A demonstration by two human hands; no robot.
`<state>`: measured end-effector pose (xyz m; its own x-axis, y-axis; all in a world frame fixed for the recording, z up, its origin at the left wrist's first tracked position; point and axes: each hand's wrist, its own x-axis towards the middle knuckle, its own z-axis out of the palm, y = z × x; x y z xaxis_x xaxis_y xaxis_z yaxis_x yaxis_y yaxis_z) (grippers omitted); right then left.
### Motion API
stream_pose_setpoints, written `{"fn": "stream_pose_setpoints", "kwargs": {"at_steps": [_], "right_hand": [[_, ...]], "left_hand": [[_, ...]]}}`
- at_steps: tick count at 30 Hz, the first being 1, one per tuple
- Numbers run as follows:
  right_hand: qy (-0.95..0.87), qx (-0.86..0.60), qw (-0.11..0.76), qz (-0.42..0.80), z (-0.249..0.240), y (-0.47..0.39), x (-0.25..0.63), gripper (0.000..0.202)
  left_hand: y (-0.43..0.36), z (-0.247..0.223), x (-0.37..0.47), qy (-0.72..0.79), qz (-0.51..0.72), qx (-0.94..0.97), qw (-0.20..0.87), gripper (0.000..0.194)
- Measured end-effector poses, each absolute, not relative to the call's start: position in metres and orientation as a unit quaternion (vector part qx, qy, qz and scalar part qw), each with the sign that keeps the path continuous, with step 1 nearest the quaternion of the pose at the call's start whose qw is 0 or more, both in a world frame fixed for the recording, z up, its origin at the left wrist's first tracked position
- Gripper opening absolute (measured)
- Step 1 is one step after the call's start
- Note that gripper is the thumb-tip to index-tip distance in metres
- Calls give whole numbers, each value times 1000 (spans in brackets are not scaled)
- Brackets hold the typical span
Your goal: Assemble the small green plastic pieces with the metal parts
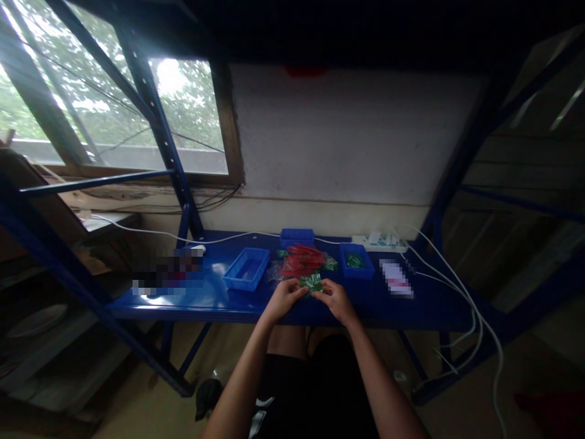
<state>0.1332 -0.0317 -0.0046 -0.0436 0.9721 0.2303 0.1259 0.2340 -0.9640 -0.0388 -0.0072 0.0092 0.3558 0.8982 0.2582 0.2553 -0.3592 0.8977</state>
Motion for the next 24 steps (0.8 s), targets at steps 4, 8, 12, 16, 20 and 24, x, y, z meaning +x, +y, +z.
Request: {"fn": "stream_pose_setpoints", "kwargs": {"at_steps": [4, 8, 12, 16, 20, 24], "right_hand": [[-616, -458, 513, 384, -6, -30, 134, 25], [-629, -480, 511, 337, -6, -30, 134, 23], [-633, -478, 511, 332, -2, -33, 135, 22], [-626, -473, 506, 357, 1, -36, 135, 21], [-622, -482, 507, 352, 2, -35, 134, 23], [-624, -491, 510, 331, 1, -34, 135, 28]], "left_hand": [[-6, 6, -39, 397, 404, 720, 402, 39], [-6, 5, -39, 400, 402, 727, 386, 39], [-7, 6, -39, 418, 402, 731, 358, 39], [-8, 6, -39, 415, 404, 739, 343, 38], [-9, 6, -40, 415, 411, 742, 328, 38], [-10, 7, -39, 417, 417, 738, 329, 41]]}}
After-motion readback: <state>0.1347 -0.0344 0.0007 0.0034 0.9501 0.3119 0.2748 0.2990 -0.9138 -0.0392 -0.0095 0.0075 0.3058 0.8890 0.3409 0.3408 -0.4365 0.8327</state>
